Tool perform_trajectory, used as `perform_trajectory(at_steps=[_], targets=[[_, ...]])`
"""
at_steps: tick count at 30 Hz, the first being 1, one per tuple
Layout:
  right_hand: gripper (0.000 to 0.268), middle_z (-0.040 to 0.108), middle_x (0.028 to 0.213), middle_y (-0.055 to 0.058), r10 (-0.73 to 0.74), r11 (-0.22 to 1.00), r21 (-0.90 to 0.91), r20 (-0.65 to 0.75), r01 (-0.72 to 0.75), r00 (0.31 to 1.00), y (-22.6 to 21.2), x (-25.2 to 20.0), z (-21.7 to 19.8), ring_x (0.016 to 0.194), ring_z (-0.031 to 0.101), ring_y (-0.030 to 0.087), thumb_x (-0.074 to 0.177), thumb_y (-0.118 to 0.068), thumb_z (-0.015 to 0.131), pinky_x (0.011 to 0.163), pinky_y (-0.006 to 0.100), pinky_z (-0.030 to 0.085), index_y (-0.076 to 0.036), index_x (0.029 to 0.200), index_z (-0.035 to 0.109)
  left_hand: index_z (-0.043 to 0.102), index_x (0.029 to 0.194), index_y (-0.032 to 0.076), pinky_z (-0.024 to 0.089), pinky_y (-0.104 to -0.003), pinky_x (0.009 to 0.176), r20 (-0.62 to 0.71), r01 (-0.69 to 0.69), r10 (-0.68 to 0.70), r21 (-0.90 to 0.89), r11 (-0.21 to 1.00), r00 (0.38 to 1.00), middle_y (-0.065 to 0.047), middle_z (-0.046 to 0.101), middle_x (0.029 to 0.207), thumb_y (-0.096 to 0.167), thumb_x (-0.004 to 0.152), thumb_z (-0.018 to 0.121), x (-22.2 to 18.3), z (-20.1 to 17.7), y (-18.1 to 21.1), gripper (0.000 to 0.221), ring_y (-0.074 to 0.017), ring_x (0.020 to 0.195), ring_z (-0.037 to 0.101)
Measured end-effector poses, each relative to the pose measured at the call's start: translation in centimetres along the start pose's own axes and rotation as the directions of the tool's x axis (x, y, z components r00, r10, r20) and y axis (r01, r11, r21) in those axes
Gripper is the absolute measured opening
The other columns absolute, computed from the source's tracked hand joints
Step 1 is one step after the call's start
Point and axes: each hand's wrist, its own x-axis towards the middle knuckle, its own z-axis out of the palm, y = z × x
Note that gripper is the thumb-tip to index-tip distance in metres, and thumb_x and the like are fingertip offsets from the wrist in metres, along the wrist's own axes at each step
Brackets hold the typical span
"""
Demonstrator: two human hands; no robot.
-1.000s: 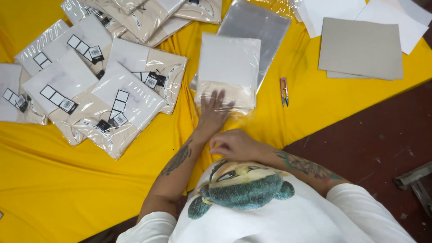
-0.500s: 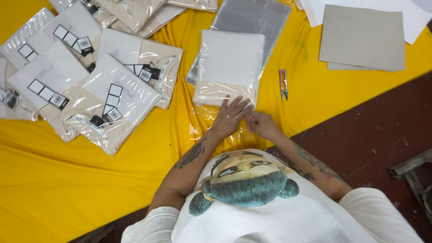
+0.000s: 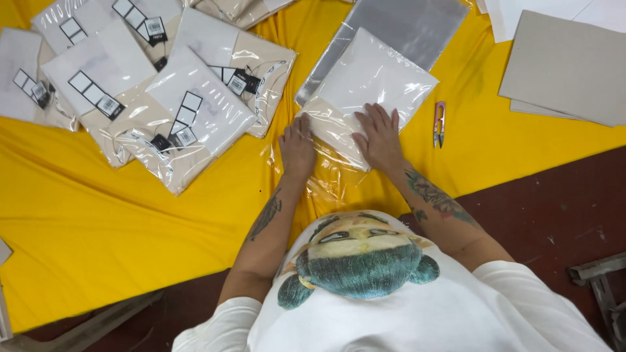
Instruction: Packaging folded t-shirts into clear plastic bags on a yellow work table.
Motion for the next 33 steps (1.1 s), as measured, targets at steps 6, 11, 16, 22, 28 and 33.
perform_trajectory(at_steps=[6,11,16,22,28,33], targets=[[0.046,0.054,0.149,0.017,-0.149,0.981,-0.141,-0.093,0.135,0.984,4.5,3.5,1.2,0.141,0.045,0.041,0.111,-0.045,0.047,0.111,0.068,0.029,-0.022,0.150,0.057,0.067,0.122,0.002,0.049,-0.042,0.080,-0.270,-0.297,0.249,-0.156,0.942,0.930,-0.014,0.063,0.091,0.015,0.099,0.059,-1.0,-0.6,-2.1,0.027,-0.0328,0.091,0.063],[0.042,0.051,0.152,0.016,-0.269,0.954,-0.170,-0.108,0.249,0.957,1.3,3.2,1.0,0.147,0.038,0.038,0.108,-0.038,0.056,0.114,0.065,0.025,-0.020,0.146,0.060,0.071,0.121,0.021,0.043,-0.041,0.093,0.056,-0.489,0.517,-0.256,0.834,0.854,0.000,0.064,0.107,0.037,0.099,0.061,-6.8,-3.3,-2.8,0.028,-0.0219,0.108,0.057],[0.052,0.048,0.157,0.012,-0.468,0.882,-0.048,0.017,0.469,0.883,-1.8,-5.0,1.0,0.152,0.036,0.033,0.103,-0.057,0.046,0.122,0.063,0.017,-0.023,0.140,0.059,0.071,0.111,0.013,0.045,-0.036,0.084,0.044,-0.468,0.502,-0.299,0.832,0.864,-0.004,0.062,0.092,0.018,0.103,0.054,-6.9,-4.5,-2.6,0.020,-0.0248,0.098,0.059],[0.033,0.069,0.105,0.008,-0.521,0.846,0.138,0.009,0.515,0.853,-1.0,-5.6,-0.7,0.113,0.067,0.030,0.098,-0.046,0.065,0.105,0.047,0.048,-0.014,0.099,0.073,0.072,0.110,0.015,0.042,-0.037,0.087,0.166,-0.483,0.536,-0.273,0.832,0.828,-0.002,0.064,0.097,0.019,0.094,0.069,-4.5,-4.8,-2.0,0.016,-0.0226,0.103,0.057],[0.048,0.048,0.152,0.013,-0.337,0.942,-0.016,-0.027,0.336,0.941,-2.9,-1.0,1.4,0.143,0.042,0.036,0.103,-0.053,0.053,0.116,0.061,0.028,-0.023,0.140,0.058,0.072,0.098,0.017,0.035,-0.037,0.084,0.219,-0.497,0.544,-0.236,0.835,0.810,0.000,0.061,0.090,0.021,0.093,0.066,-3.6,-3.2,-1.4,0.008,-0.0202,0.097,0.053],[0.050,0.037,0.165,0.011,-0.311,0.943,-0.111,0.052,0.315,0.949,-3.4,-1.1,2.1,0.154,0.028,0.033,0.106,-0.056,0.046,0.122,0.062,0.015,-0.025,0.144,0.057,0.072,0.102,0.012,0.033,-0.037,0.082,0.241,-0.541,0.590,-0.245,0.805,0.770,-0.003,0.061,0.090,0.014,0.095,0.060,-4.4,-4.5,-1.0,0.014,-0.0227,0.094,0.053]])
